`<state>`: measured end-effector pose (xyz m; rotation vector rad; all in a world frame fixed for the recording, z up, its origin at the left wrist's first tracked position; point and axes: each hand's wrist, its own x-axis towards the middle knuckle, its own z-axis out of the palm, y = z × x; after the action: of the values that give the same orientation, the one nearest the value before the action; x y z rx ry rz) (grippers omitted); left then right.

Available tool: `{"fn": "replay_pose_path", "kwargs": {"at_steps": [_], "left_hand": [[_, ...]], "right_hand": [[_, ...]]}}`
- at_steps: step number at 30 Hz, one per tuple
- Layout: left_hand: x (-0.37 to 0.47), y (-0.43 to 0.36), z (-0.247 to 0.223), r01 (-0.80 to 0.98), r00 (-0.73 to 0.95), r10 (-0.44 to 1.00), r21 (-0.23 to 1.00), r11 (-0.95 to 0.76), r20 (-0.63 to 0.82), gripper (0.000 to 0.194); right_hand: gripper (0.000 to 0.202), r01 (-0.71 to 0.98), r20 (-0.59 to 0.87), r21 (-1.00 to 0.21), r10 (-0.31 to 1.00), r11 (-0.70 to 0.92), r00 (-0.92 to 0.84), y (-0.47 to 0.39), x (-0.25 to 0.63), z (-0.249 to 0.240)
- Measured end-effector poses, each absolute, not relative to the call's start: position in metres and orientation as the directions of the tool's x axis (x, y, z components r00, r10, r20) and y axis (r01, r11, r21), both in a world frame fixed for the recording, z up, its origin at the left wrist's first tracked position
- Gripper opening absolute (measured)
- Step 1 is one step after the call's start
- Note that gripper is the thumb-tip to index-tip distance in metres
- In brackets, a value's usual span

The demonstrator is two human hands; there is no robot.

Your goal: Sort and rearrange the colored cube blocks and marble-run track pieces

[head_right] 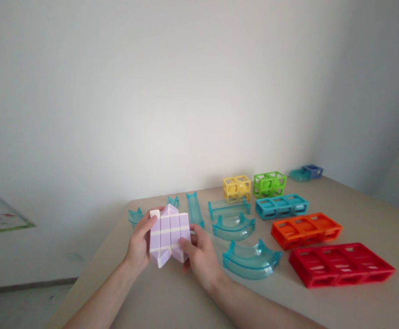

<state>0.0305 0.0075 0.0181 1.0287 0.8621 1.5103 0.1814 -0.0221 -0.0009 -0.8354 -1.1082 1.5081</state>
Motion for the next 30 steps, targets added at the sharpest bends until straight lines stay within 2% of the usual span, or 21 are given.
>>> {"fn": "replay_pose_path", "kwargs": {"at_steps": [3,5,7,10,13,17,20,25,27,30], "left_hand": [[0.028,0.008,0.018,-0.3,-0.053,0.98,0.933,-0.199,0.192,0.032],[0.029,0.009,0.016,-0.179,-0.042,0.982,0.966,-0.187,0.182,0.03],[0.031,0.01,0.014,-0.031,-0.007,0.991,0.99,-0.137,0.137,0.037],[0.032,0.011,0.011,0.101,0.046,0.994,0.989,-0.105,0.101,0.045],[0.03,0.013,0.006,0.216,0.008,0.991,0.968,-0.13,0.132,0.046],[0.028,0.013,0.001,0.459,0.033,0.981,0.869,-0.186,0.192,0.046],[0.03,0.011,0.0,0.513,0.11,0.962,0.815,-0.269,0.249,0.041],[0.03,0.008,0.004,0.539,0.103,0.933,0.769,-0.345,0.346,0.036],[0.028,0.009,0.005,0.509,0.051,0.914,0.777,-0.37,0.402,0.034],[0.018,0.013,0.005,0.502,-0.12,0.854,0.773,-0.389,0.507,0.029]], "right_hand": [[0.039,-0.323,0.06,-0.946,0.967,-0.024,-0.246,-0.025,0.181,-0.003],[0.039,-0.299,0.072,-0.954,0.968,-0.003,-0.239,-0.026,0.182,-0.006],[0.037,-0.228,0.081,-0.973,0.97,0.028,-0.229,-0.026,0.182,-0.009],[0.029,0.005,0.118,-0.993,0.977,0.121,-0.179,-0.024,0.184,-0.011],[0.022,0.257,0.183,-0.942,0.971,0.218,-0.153,-0.022,0.187,-0.009],[0.022,0.427,0.237,-0.85,0.948,0.309,-0.215,-0.026,0.188,-0.005],[0.021,0.492,0.273,-0.79,0.929,0.366,-0.251,-0.03,0.186,-0.004],[0.022,0.59,0.274,-0.708,0.921,0.389,-0.278,-0.034,0.185,-0.002],[0.023,0.623,0.278,-0.675,0.918,0.395,-0.282,-0.035,0.185,0.0],[0.022,0.656,0.297,-0.627,0.908,0.42,-0.296,-0.034,0.186,0.002]]}}
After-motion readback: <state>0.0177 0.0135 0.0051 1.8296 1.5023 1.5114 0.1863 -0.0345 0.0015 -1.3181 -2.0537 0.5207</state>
